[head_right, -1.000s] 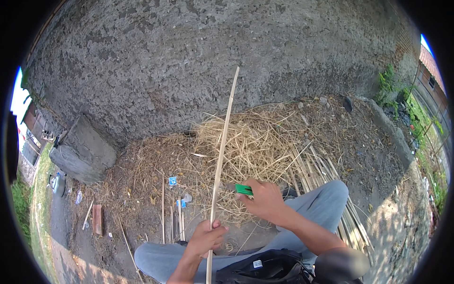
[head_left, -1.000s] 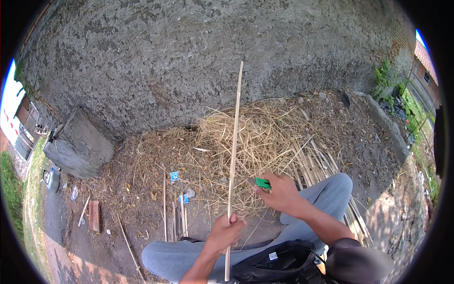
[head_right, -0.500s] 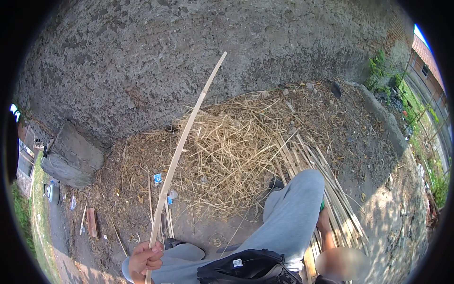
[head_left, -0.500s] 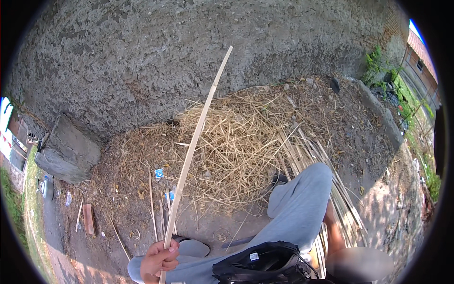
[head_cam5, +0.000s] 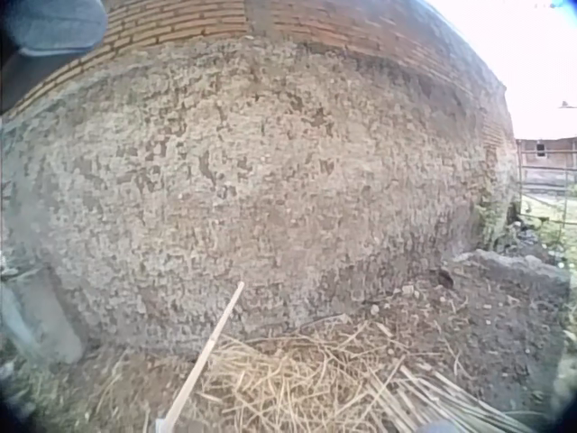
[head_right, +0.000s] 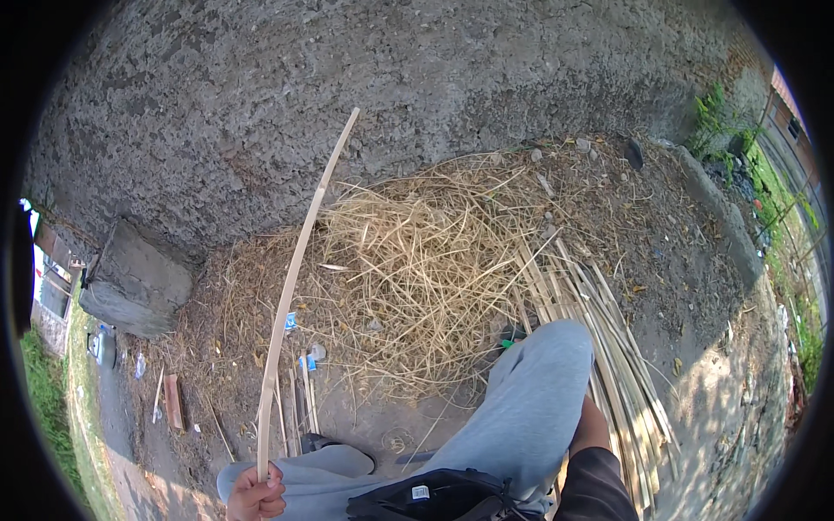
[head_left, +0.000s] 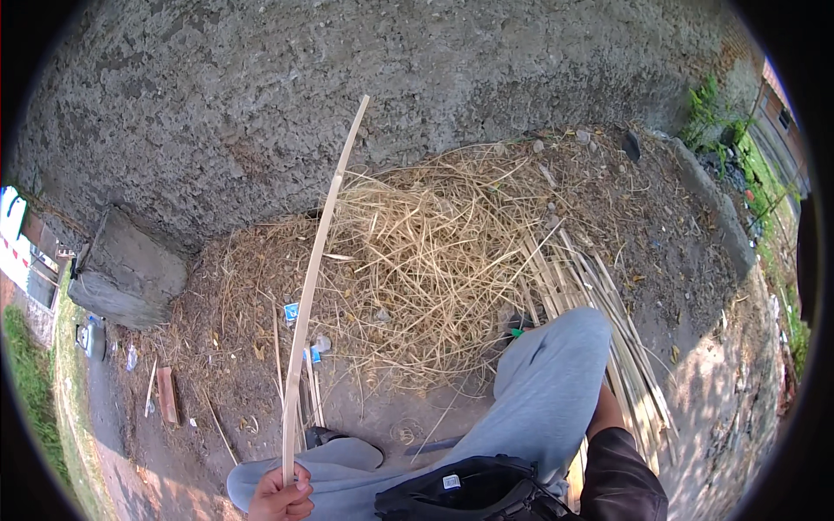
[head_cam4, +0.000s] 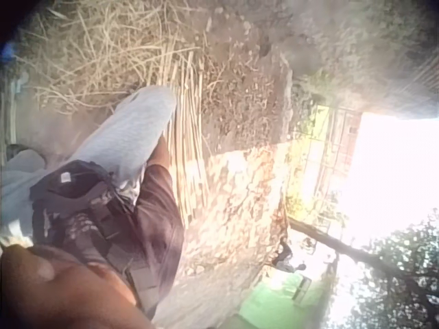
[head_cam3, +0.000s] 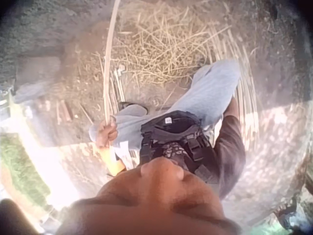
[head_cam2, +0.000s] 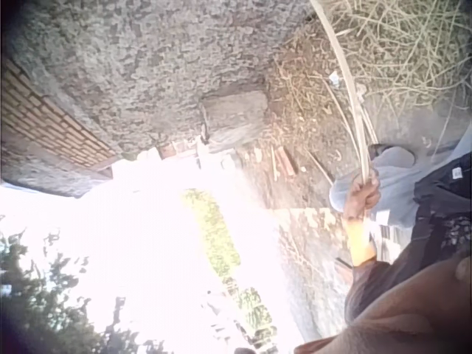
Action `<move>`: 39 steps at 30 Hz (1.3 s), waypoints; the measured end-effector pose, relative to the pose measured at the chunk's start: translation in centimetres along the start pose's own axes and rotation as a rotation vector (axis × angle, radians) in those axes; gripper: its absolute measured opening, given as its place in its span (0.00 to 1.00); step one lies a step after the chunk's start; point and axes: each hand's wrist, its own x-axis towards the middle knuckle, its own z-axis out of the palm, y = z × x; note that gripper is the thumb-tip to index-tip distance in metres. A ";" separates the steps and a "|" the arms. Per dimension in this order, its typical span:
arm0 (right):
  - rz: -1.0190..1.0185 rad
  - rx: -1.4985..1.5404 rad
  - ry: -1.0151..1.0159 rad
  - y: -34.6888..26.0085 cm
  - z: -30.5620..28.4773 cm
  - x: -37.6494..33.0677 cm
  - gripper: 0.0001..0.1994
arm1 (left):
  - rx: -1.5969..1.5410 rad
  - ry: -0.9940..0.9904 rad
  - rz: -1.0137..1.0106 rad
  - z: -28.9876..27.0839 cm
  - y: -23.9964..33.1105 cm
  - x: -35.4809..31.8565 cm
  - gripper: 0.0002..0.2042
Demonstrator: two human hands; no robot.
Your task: The person shaves a bamboo strip with a utility knife, scrapes the strip using a machete, and carves the bamboo strip with the utility knife.
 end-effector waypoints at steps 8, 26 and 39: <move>-0.072 -0.067 -0.114 -0.9 3.6 -1.4 0.16 | -0.012 0.049 0.003 0.8 0.4 0.6 0.07; -0.197 -0.144 -0.287 -0.6 6.3 -6.5 0.12 | -0.107 -0.046 -0.050 -0.7 -0.8 1.0 0.03; -0.252 -0.158 -0.324 -2.3 6.9 -5.0 0.10 | 0.004 -0.035 -0.024 0.1 -0.8 -0.4 0.05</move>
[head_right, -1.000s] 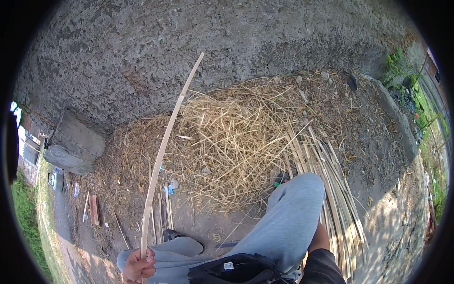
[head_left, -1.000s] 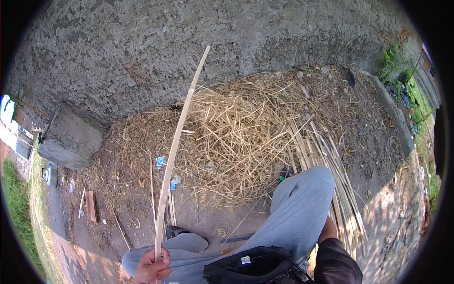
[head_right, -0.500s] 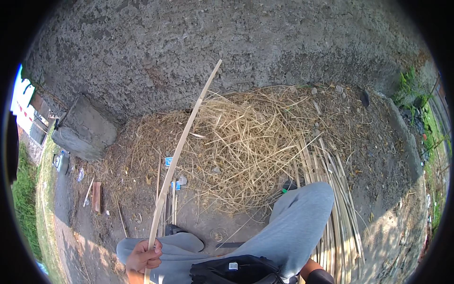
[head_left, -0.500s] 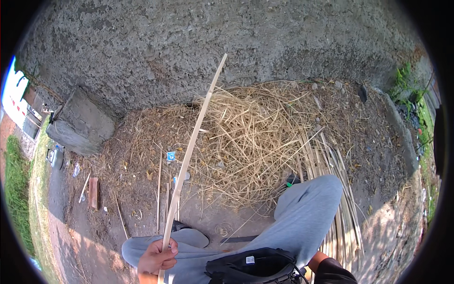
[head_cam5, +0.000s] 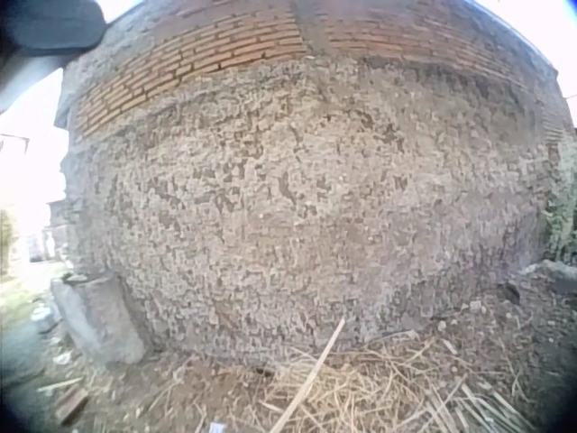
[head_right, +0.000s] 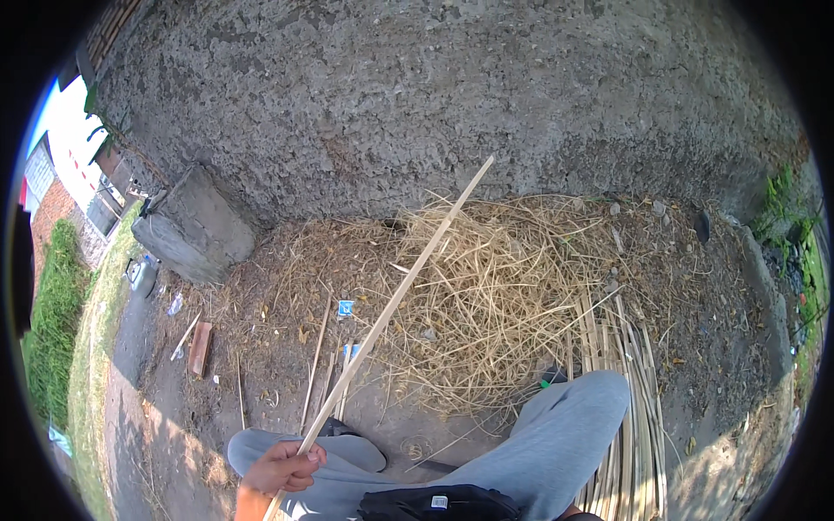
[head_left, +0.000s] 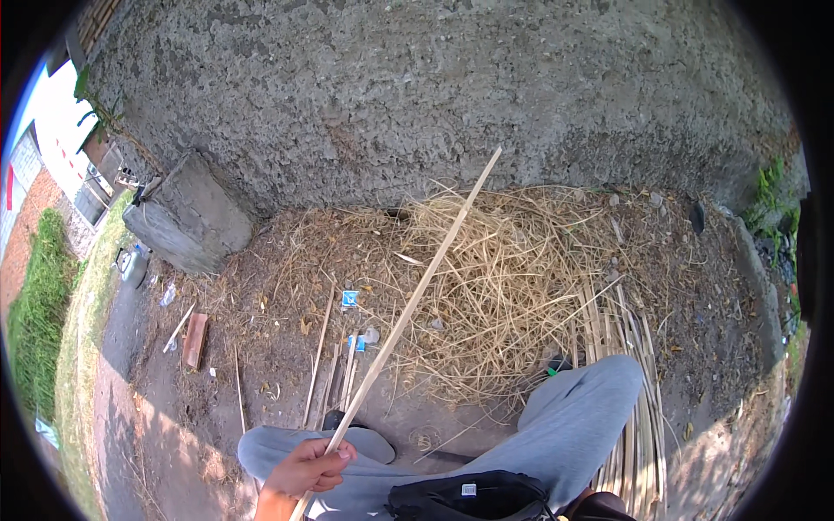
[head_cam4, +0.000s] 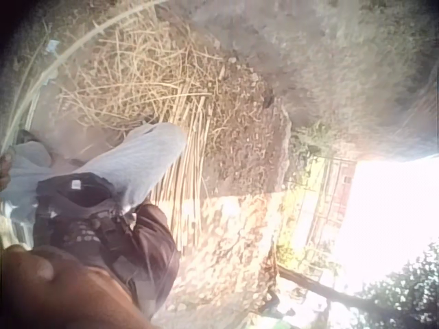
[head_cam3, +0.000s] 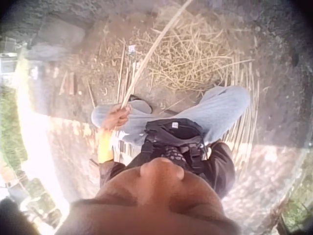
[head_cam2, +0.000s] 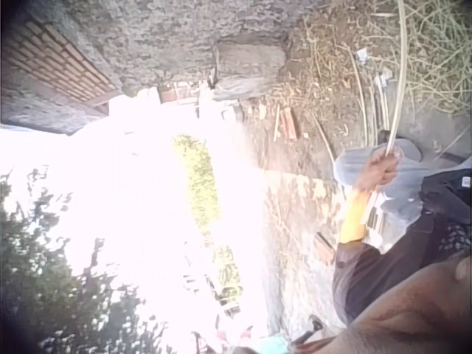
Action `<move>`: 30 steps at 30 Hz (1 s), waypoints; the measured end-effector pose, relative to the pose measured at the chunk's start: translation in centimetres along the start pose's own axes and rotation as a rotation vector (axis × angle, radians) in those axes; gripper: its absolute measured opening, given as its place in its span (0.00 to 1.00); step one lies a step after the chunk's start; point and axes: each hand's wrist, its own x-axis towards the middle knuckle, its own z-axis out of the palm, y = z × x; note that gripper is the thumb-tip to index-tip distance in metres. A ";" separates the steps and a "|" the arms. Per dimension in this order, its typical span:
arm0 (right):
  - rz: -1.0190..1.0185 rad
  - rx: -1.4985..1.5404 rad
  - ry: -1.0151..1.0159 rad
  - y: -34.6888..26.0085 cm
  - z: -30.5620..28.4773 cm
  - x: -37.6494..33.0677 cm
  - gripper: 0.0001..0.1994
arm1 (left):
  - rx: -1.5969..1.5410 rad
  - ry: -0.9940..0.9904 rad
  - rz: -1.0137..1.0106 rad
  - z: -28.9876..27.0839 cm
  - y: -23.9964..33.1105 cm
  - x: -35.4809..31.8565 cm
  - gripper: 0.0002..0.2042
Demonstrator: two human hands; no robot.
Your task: The person shaves a bamboo strip with a utility knife, scrapes the strip using a machete, and carves the bamboo strip with the utility knife.
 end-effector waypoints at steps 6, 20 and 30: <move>-0.100 -0.016 -0.136 3.6 2.5 -6.7 0.09 | -0.058 0.056 -0.032 1.5 2.4 -1.1 0.12; 0.193 -0.046 0.679 20.2 -7.9 -24.4 0.09 | -0.144 -0.352 0.070 -2.5 3.9 -3.6 0.20; 0.090 0.492 0.887 6.8 -23.0 -22.8 0.07 | 0.445 -0.222 0.082 -3.8 10.6 -13.8 0.26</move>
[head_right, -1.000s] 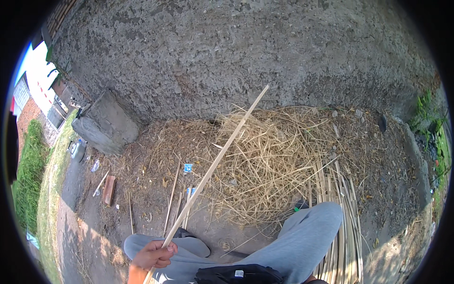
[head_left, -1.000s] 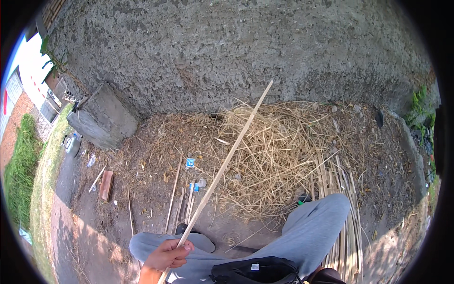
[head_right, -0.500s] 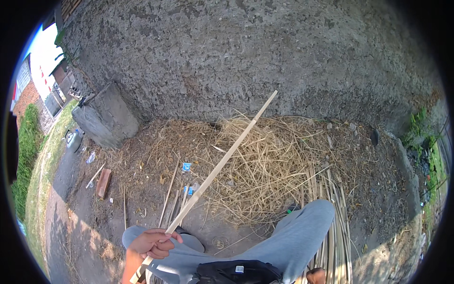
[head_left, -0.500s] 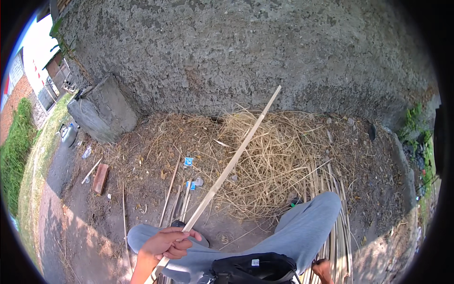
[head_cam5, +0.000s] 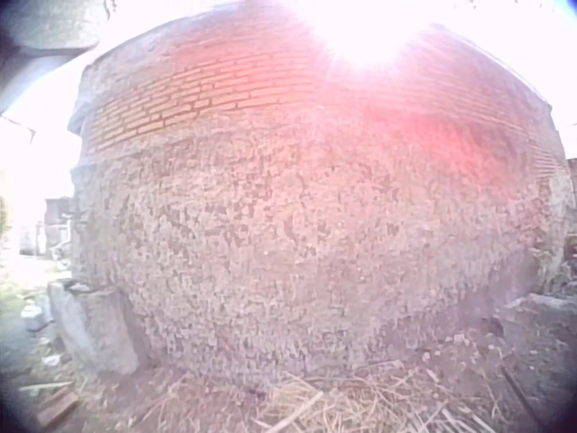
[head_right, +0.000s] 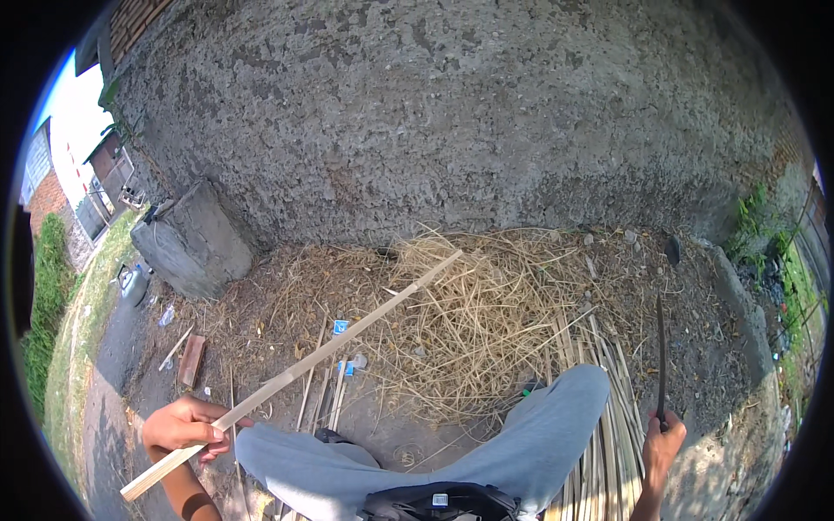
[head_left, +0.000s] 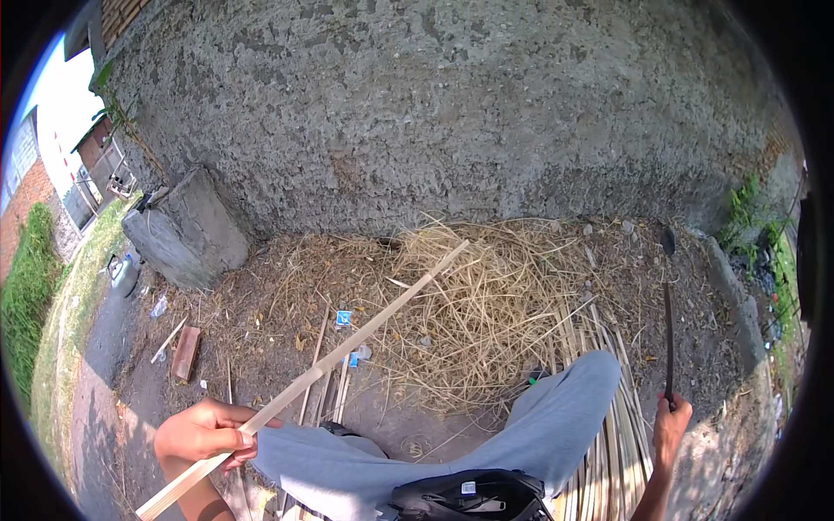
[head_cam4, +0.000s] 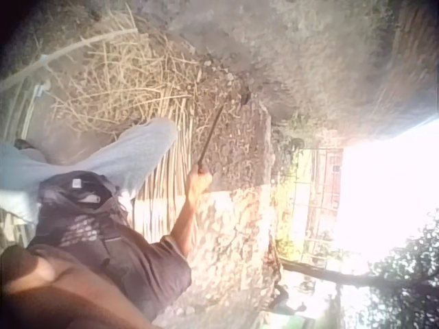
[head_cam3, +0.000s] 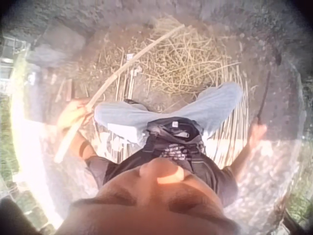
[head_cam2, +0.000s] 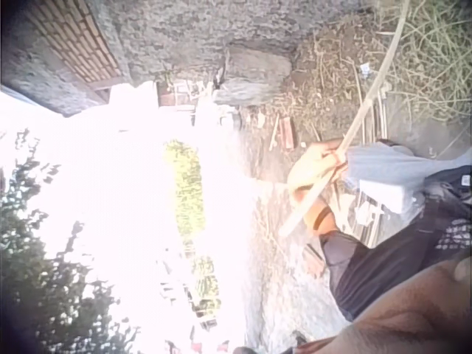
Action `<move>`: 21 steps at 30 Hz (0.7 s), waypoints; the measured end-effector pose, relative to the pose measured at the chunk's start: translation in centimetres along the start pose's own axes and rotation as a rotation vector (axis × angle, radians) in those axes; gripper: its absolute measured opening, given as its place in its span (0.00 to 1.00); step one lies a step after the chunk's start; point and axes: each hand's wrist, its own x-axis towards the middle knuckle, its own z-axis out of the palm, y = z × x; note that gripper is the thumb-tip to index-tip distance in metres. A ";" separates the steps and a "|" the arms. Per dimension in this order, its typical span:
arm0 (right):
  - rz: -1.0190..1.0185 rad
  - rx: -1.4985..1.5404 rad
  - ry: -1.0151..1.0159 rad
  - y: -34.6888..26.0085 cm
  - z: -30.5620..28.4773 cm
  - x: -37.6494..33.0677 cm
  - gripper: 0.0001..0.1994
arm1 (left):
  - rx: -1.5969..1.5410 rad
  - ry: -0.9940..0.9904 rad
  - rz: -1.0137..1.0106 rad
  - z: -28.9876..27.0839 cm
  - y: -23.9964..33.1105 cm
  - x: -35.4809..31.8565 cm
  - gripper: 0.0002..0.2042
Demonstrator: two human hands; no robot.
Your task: The person shaves a bamboo strip with a utility knife, scrapes the strip using a machete, and carves the bamboo strip with the utility knife.
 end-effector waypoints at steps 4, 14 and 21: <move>-0.177 0.115 0.025 -4.6 0.5 0.0 0.07 | -0.053 0.233 0.113 0.3 3.0 -3.3 0.31; -0.296 0.523 -0.313 -15.1 3.5 -2.2 0.08 | -0.067 0.399 1.266 -1.4 6.6 0.6 0.38; -0.024 0.651 -0.629 -21.2 2.8 -4.6 0.09 | 0.395 1.085 1.396 2.9 12.7 -0.7 0.24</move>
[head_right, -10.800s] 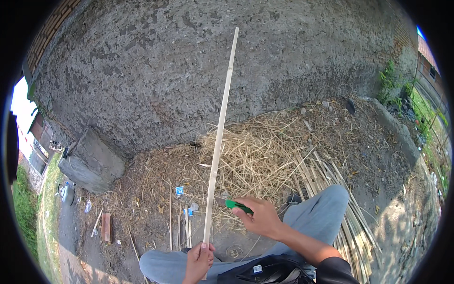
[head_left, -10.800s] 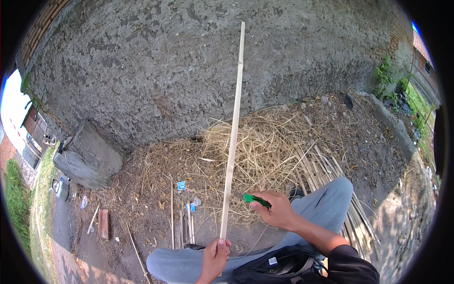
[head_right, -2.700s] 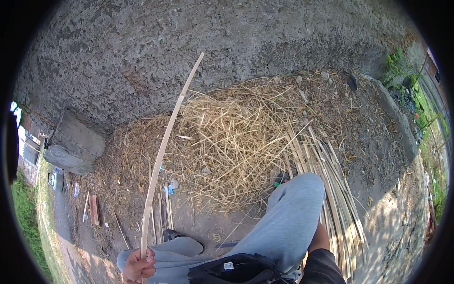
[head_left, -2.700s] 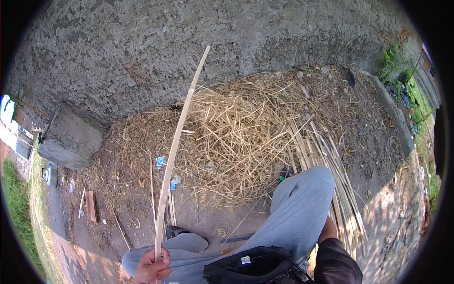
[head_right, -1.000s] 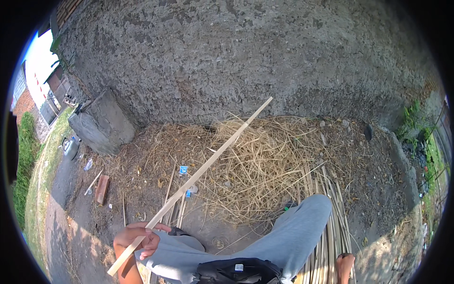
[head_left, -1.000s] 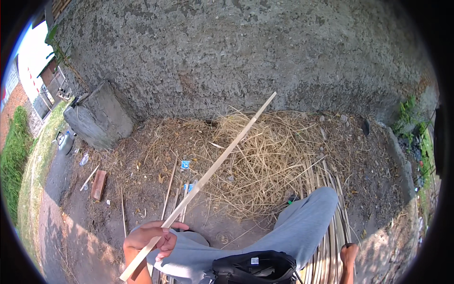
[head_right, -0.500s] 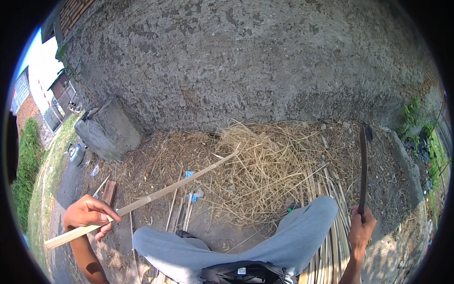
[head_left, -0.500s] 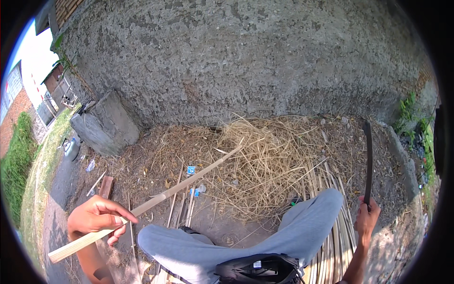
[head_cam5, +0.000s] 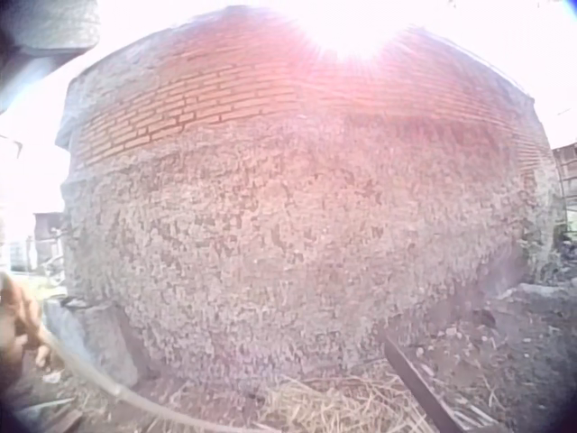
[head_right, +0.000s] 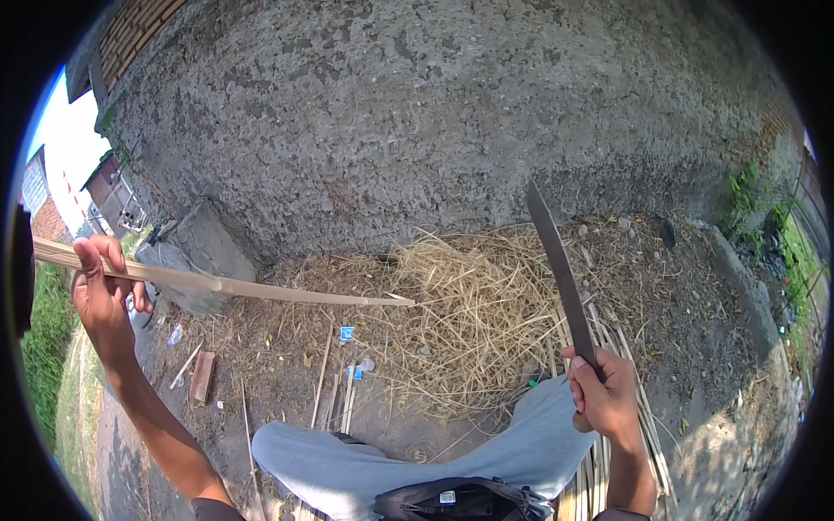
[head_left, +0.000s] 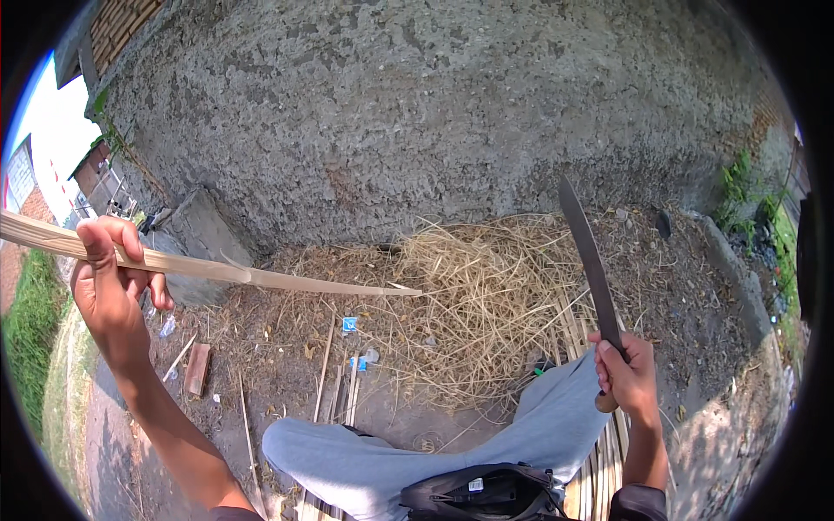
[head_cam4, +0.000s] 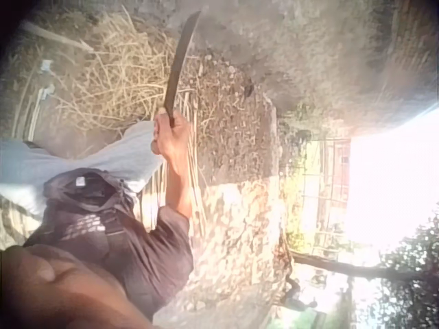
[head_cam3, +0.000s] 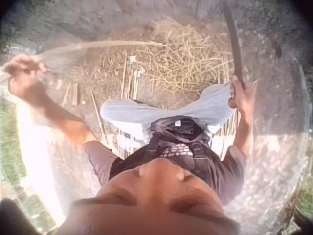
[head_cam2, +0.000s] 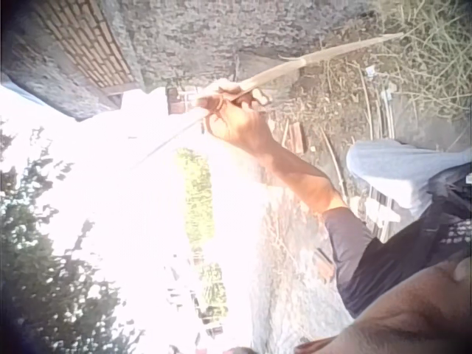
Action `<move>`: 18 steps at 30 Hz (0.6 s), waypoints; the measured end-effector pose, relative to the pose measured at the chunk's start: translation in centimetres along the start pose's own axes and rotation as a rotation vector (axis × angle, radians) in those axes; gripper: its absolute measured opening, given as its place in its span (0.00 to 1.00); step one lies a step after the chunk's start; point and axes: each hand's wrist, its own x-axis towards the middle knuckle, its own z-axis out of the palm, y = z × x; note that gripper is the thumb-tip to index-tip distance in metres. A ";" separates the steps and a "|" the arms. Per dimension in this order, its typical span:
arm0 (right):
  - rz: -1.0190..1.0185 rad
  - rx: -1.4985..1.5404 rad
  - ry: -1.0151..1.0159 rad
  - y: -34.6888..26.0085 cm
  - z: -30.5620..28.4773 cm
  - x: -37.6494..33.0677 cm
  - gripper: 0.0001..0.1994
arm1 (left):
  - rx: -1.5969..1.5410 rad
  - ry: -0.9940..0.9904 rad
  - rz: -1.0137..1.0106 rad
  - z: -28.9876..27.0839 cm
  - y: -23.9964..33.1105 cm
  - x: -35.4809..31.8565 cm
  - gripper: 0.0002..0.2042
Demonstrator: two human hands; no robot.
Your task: The person shaves a bamboo strip with a utility knife, scrapes the strip using a machete, and carves the bamboo strip with the utility knife.
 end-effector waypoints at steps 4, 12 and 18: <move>-0.001 0.000 -0.190 -2.2 2.2 0.1 0.13 | 0.072 -0.010 0.038 4.1 2.9 2.8 0.24; -0.121 0.016 -0.521 -10.2 9.0 2.1 0.15 | 0.174 -0.452 -0.072 16.1 -0.6 3.9 0.24; -0.085 -0.054 -0.600 -11.4 11.5 5.3 0.14 | 0.623 -0.418 -0.038 18.8 0.0 2.3 0.27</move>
